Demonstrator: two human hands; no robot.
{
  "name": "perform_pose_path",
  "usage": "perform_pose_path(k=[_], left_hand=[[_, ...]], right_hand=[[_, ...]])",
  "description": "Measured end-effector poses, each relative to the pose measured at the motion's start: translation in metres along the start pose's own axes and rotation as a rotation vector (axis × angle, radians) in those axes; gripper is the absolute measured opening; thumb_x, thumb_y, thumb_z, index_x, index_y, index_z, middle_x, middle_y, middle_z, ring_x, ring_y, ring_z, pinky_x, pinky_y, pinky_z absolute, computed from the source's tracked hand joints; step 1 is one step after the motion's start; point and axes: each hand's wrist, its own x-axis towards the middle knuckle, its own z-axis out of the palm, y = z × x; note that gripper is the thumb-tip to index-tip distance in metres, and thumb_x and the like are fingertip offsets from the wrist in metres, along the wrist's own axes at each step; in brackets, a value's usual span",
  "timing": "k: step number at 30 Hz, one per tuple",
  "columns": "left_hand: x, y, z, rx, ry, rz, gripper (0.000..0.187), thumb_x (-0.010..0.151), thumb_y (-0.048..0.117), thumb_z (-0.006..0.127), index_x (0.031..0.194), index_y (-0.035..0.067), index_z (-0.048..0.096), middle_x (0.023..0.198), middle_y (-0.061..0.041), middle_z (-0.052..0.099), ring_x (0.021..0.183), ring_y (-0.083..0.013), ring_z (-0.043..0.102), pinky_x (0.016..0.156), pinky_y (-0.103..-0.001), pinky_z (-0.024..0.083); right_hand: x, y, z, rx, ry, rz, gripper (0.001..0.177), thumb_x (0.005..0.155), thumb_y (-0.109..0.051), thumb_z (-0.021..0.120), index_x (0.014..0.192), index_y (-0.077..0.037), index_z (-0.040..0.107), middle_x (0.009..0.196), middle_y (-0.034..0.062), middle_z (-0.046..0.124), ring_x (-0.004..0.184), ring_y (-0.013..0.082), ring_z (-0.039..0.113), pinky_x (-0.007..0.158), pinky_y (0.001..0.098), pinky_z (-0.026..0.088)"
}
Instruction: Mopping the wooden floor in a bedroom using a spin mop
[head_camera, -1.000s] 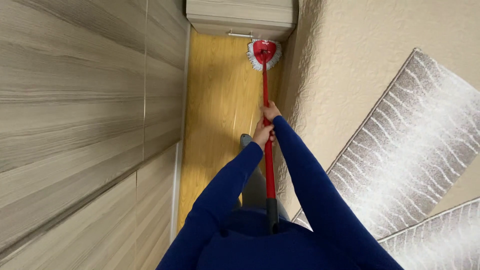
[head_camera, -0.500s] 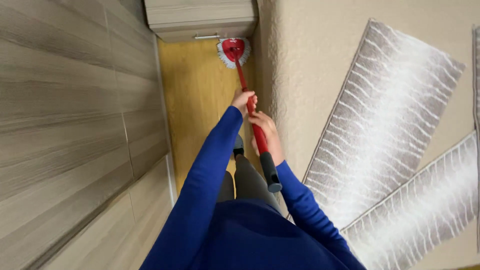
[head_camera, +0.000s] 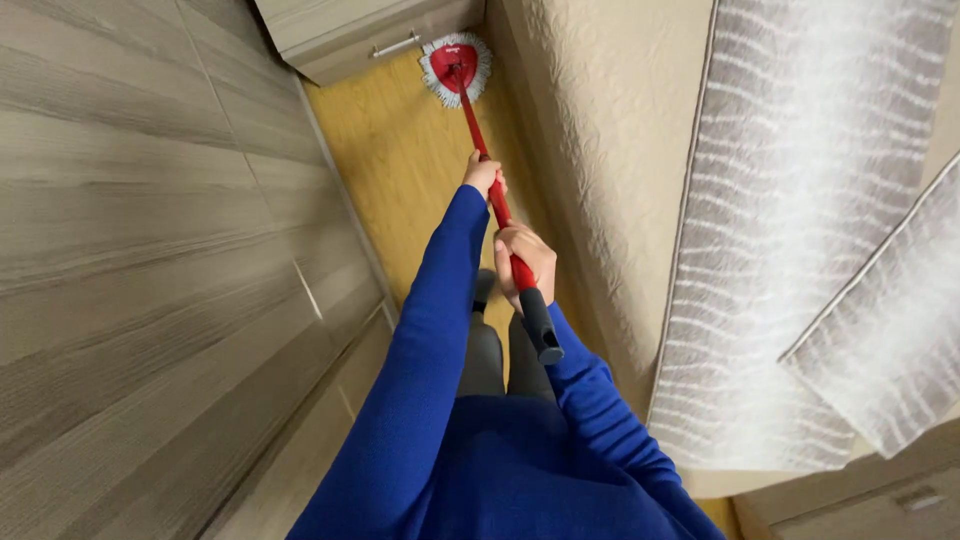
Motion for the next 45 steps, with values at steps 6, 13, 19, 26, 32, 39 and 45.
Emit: perform_pose_path(k=[6, 13, 19, 26, 32, 39, 45], left_hand=[[-0.02, -0.01, -0.022, 0.007, -0.039, 0.017, 0.076, 0.093, 0.005, 0.053, 0.159, 0.012, 0.015, 0.071, -0.007, 0.052, 0.055, -0.0157, 0.058, 0.045, -0.034, 0.059], [0.0, -0.058, -0.034, 0.065, 0.0, 0.009, 0.08, 0.086, -0.001, 0.052, 0.158, 0.01, 0.019, 0.066, -0.005, 0.053, 0.052, -0.0168, 0.06, 0.047, -0.038, 0.062], [-0.026, -0.086, -0.047, 0.124, 0.007, 0.012, 0.072, 0.083, -0.002, 0.052, 0.151, 0.004, 0.027, 0.062, -0.012, 0.056, 0.049, -0.0251, 0.062, 0.046, -0.041, 0.062], [-0.079, -0.158, -0.073, 0.173, 0.092, 0.089, 0.057, 0.073, -0.007, 0.051, 0.128, -0.004, 0.041, 0.059, -0.021, 0.062, 0.044, -0.033, 0.066, 0.04, -0.047, 0.061], [-0.134, -0.246, -0.078, 0.126, 0.164, 0.086, 0.051, 0.073, -0.01, 0.053, 0.124, -0.012, 0.044, 0.067, -0.024, 0.063, 0.047, -0.0336, 0.067, 0.044, -0.047, 0.06], [-0.253, -0.324, -0.106, -0.104, 0.265, 0.045, 0.017, 0.081, 0.001, 0.054, 0.096, -0.005, 0.054, 0.051, -0.01, 0.054, 0.038, -0.0211, 0.055, 0.028, -0.037, 0.045], [-0.264, -0.388, -0.139, -0.345, 0.302, 0.019, 0.022, 0.087, 0.005, 0.061, 0.103, -0.006, 0.05, 0.056, -0.011, 0.056, 0.04, -0.0177, 0.054, 0.032, -0.034, 0.047]], right_hand=[[-0.024, 0.002, 0.018, 0.036, 0.026, 0.017, 0.037, 0.099, -0.015, 0.067, 0.063, -0.01, 0.058, 0.07, 0.0094, 0.066, 0.069, 0.034, 0.067, 0.085, 0.0483, 0.057], [-0.064, 0.001, 0.019, 0.082, 0.053, 0.015, 0.04, 0.101, -0.011, 0.064, 0.063, -0.008, 0.052, 0.068, 0.0135, 0.062, 0.065, 0.0376, 0.06, 0.082, 0.0472, 0.056], [-0.093, -0.015, 0.0, 0.107, 0.022, 0.033, 0.038, 0.097, -0.008, 0.066, 0.062, -0.008, 0.053, 0.066, 0.0121, 0.062, 0.063, 0.0362, 0.059, 0.085, 0.047, 0.056], [-0.17, -0.051, -0.029, 0.154, -0.042, 0.048, 0.036, 0.097, -0.011, 0.065, 0.062, -0.01, 0.057, 0.067, 0.0094, 0.065, 0.068, 0.0354, 0.065, 0.079, 0.0424, 0.055], [-0.257, -0.073, -0.069, 0.164, -0.093, 0.036, 0.036, 0.094, -0.007, 0.069, 0.06, -0.01, 0.058, 0.066, 0.0112, 0.066, 0.068, 0.0372, 0.066, 0.081, 0.0438, 0.057], [-0.347, -0.134, -0.102, 0.2, -0.179, -0.006, 0.037, 0.099, -0.007, 0.063, 0.063, -0.009, 0.054, 0.068, 0.0123, 0.064, 0.067, 0.038, 0.063, 0.074, 0.0434, 0.054], [-0.408, -0.154, -0.109, 0.234, -0.253, -0.033, 0.039, 0.102, -0.011, 0.062, 0.064, -0.008, 0.054, 0.071, 0.0145, 0.065, 0.07, 0.039, 0.065, 0.072, 0.0448, 0.053]])
